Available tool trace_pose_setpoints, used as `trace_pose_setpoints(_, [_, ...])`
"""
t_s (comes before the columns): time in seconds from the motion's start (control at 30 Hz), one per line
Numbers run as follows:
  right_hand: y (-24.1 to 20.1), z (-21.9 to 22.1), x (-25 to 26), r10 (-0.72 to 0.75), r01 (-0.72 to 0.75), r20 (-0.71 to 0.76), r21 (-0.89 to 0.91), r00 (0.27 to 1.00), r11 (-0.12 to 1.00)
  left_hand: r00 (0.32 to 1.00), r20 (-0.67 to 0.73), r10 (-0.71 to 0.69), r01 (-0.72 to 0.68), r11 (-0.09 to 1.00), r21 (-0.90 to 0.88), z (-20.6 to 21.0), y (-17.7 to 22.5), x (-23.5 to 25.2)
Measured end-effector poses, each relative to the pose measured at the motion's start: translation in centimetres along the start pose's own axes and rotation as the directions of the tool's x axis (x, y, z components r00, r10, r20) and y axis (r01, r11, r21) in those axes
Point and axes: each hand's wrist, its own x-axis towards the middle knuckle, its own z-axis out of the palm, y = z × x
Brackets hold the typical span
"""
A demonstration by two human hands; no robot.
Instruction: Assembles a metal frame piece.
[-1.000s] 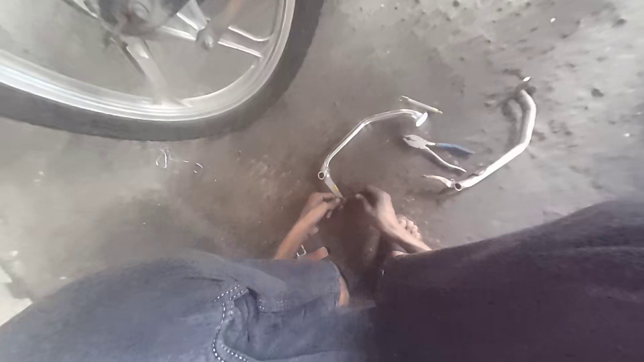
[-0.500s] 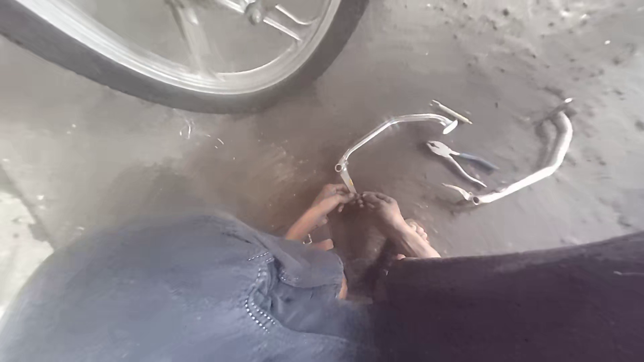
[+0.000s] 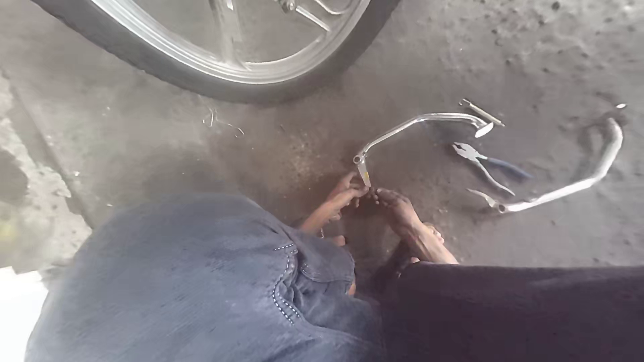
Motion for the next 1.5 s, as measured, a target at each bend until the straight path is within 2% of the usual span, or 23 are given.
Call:
trace_pose_setpoints(0.03, [0.0, 0.0, 0.1, -0.002, 0.002, 0.003, -0.005, 1.0, 1.0, 0.972, -0.165, -0.165, 0.192, 0.968, 0.164, 1.8, 2.7, -0.4])
trace_pose_setpoints(0.07, [0.0, -0.1, 0.2, 0.002, -0.002, 0.008, -0.009, 1.0, 1.0, 0.959, -0.183, -0.217, 0.254, 0.944, 0.211, 2.0, 3.4, -0.3])
trace_pose_setpoints(0.1, [0.1, -0.1, 0.4, 0.007, -0.007, 0.008, -0.007, 1.0, 1.0, 0.965, -0.156, -0.21, 0.24, 0.949, 0.205, 1.4, 2.4, 0.1])
trace_pose_setpoints(0.17, [0.2, -0.2, 0.5, 0.027, -0.027, 0.001, 0.007, 1.0, 1.0, 0.994, -0.048, -0.094, 0.1, 0.985, 0.141, -1.5, -3.5, 1.2])
trace_pose_setpoints(0.2, [0.2, -0.2, 0.6, 0.037, -0.037, -0.002, 0.017, 0.999, 0.999, 0.999, -0.021, -0.047, 0.049, 0.993, 0.104, -2.9, -6.8, 1.5])
trace_pose_setpoints(0.23, [0.1, -0.2, 0.6, 0.046, -0.046, -0.009, 0.025, 0.999, 0.999, 0.998, -0.042, -0.052, 0.055, 0.994, 0.098, -3.3, -7.9, 1.6])
trace_pose_setpoints(0.27, [0.1, -0.2, 0.5, 0.053, -0.053, -0.01, 0.022, 0.999, 0.998, 0.988, -0.111, -0.104, 0.117, 0.987, 0.114, -2.5, -6.5, 1.5])
trace_pose_setpoints(0.3, [0.0, -0.1, 0.4, 0.052, -0.052, -0.005, 0.018, 0.999, 0.998, 0.969, -0.194, -0.152, 0.176, 0.978, 0.115, -1.1, -3.4, 1.7])
trace_pose_setpoints(0.37, [0.0, -0.2, 0.4, 0.048, -0.048, 0.009, 0.018, 0.999, 0.999, 0.954, -0.278, -0.115, 0.154, 0.98, 0.123, 0.6, -0.3, 2.2])
trace_pose_setpoints(0.47, [0.2, -0.2, 0.5, 0.042, -0.042, 0.003, 0.038, 0.999, 0.998, 0.952, -0.305, -0.013, 0.063, 0.986, 0.157, 0.7, -0.6, 2.4])
trace_pose_setpoints(0.6, [0.4, -0.2, 0.1, 0.075, -0.077, 0.019, 0.121, 0.997, 0.99, 0.942, -0.328, -0.076, 0.11, 0.99, 0.088, 1.3, -0.4, 2.0])
trace_pose_setpoints(0.83, [0.9, -1.4, -0.6, 0.007, -0.015, 0.068, 0.114, 0.998, 0.993, 0.934, -0.355, -0.046, 0.099, 0.986, 0.133, 3.0, -1.2, 2.4])
trace_pose_setpoints(0.93, [0.6, -1.5, -1.8, 0.033, -0.036, 0.022, 0.15, 0.999, 0.988, 0.932, -0.36, -0.043, 0.104, 0.983, 0.153, 3.3, -1.2, 2.3])
trace_pose_setpoints(1.03, [1.0, -2.0, -2.2, -0.043, 0.036, 0.051, 0.125, 0.998, 0.991, 0.927, -0.371, -0.054, 0.116, 0.982, 0.148, 3.6, -1.3, 2.3])
trace_pose_setpoints(1.13, [1.5, -2.2, -2.2, -0.091, 0.089, 0.022, 0.106, 0.996, 0.99, 0.926, -0.366, -0.088, 0.152, 0.977, 0.15, 3.9, -1.3, 2.4])
trace_pose_setpoints(1.27, [2.2, -2.9, -2.1, -0.077, 0.077, 0.024, 0.016, 0.997, 0.997, 0.929, -0.366, -0.057, 0.137, 0.971, 0.196, 4.2, -1.4, 2.4])
trace_pose_setpoints(1.37, [2.4, -3.3, -2.0, -0.049, 0.045, 0.05, 0.068, 0.998, 0.997, 0.931, -0.358, -0.075, 0.155, 0.967, 0.2, 4.3, -1.3, 2.6])
trace_pose_setpoints(1.43, [2.4, -3.6, -2.0, -0.017, 0.007, 0.061, 0.149, 0.998, 0.989, 0.942, -0.333, -0.042, 0.137, 0.954, 0.267, 4.0, -1.4, 2.7])
trace_pose_setpoints(1.5, [2.3, -3.5, -1.9, -0.009, 0.004, 0.035, 0.148, 0.999, 0.989, 0.972, -0.229, 0.046, 0.06, 0.9, 0.433, 3.3, -1.5, 2.5])
